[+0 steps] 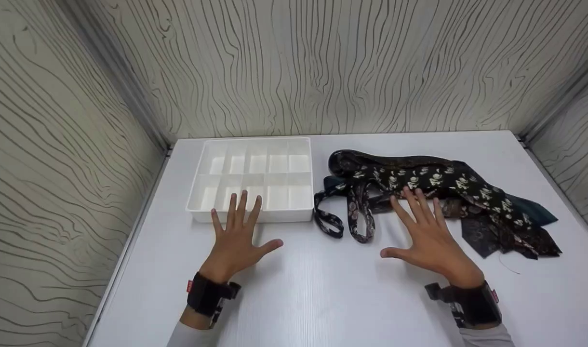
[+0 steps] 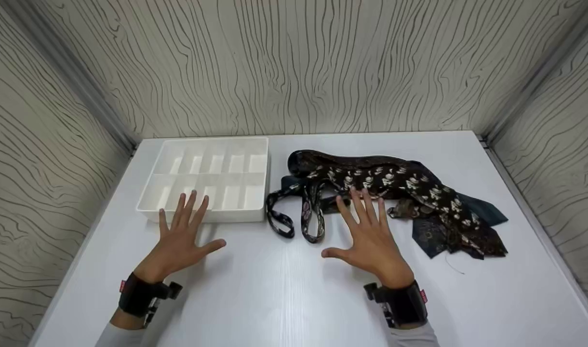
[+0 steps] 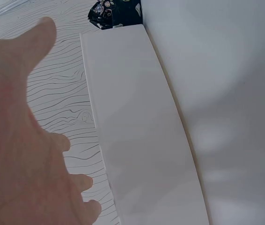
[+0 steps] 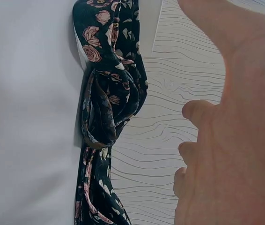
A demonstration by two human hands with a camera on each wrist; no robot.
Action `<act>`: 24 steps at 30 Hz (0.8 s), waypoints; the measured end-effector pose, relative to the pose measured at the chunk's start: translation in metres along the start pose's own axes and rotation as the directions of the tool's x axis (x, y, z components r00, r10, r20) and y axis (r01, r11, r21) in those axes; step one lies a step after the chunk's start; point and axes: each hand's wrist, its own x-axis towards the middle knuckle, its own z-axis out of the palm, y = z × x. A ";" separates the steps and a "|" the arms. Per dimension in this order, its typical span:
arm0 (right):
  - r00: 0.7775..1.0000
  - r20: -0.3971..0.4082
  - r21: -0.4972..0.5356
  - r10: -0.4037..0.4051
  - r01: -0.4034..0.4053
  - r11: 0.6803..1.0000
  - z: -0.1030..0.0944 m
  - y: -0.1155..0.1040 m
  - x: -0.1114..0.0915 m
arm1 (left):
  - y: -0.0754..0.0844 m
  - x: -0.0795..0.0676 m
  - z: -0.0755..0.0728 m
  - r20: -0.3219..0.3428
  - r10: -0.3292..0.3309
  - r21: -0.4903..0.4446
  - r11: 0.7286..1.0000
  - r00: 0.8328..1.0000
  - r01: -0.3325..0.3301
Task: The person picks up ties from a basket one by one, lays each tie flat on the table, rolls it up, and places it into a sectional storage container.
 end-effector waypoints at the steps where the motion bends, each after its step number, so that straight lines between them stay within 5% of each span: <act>1: 1.000 0.001 0.000 0.002 -0.002 1.000 0.000 0.000 0.000 | 0.000 0.000 0.000 -0.004 0.003 -0.009 1.000 1.000 -0.003; 16: 0.998 0.055 0.006 0.021 -0.021 1.000 0.001 0.000 0.001 | 0.001 -0.003 0.001 -0.029 0.009 -0.022 1.000 1.000 -0.009; 24: 0.998 0.062 0.021 0.013 -0.015 1.000 0.010 -0.008 0.008 | 0.002 -0.004 0.003 -0.071 0.062 -0.053 0.996 0.996 -0.066</act>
